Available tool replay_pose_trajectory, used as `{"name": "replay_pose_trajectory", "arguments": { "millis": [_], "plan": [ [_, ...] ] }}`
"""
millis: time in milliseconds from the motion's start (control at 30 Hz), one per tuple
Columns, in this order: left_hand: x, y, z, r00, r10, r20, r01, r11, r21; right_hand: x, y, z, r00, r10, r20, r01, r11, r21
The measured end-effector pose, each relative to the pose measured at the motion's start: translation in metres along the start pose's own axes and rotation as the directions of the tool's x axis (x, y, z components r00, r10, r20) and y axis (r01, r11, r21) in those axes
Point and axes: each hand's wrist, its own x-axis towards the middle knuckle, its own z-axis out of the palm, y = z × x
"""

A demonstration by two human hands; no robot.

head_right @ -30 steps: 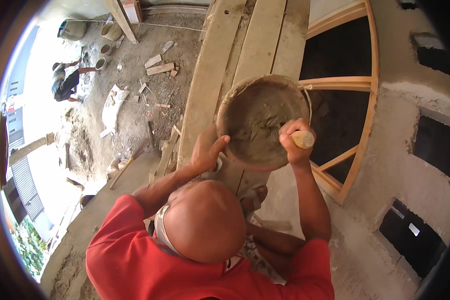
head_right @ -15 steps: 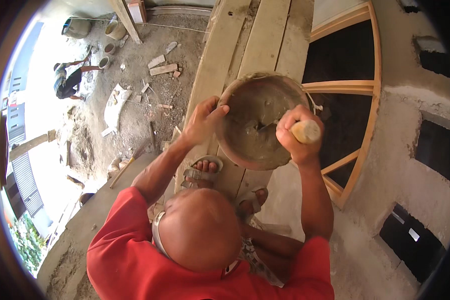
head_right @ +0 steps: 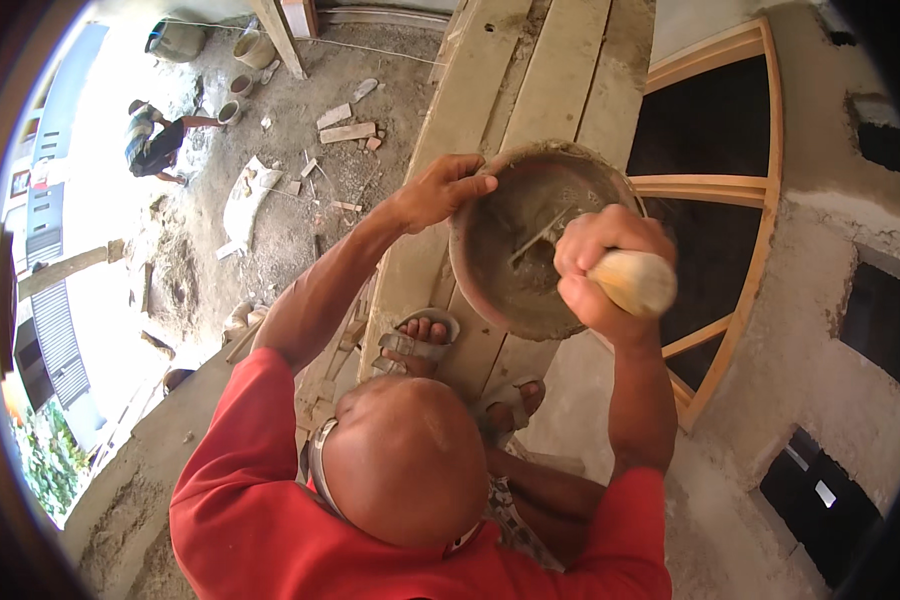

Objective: The person uses a trowel to apply and smooth plaster onto a wall and then sits on a wooden platform to mix more material in a bucket.

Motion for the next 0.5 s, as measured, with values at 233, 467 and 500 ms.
{"name": "replay_pose_trajectory", "arguments": {
  "millis": [233, 467, 500],
  "plan": [
    [0.011, -0.006, 0.000, 0.999, 0.026, 0.040, -0.021, 0.993, -0.119, 0.007, 0.056, -0.003, 0.965, 0.242, 0.099, -0.235, 0.969, -0.077],
    [0.008, -0.002, 0.004, 1.000, -0.027, 0.016, 0.029, 0.993, -0.117, -0.009, 0.042, -0.008, 0.958, 0.217, 0.190, -0.178, 0.963, -0.204],
    [0.008, -0.001, 0.005, 1.000, -0.014, 0.025, 0.016, 0.995, -0.096, -0.013, 0.035, -0.008, 0.958, 0.183, 0.221, -0.121, 0.956, -0.268]
  ]
}}
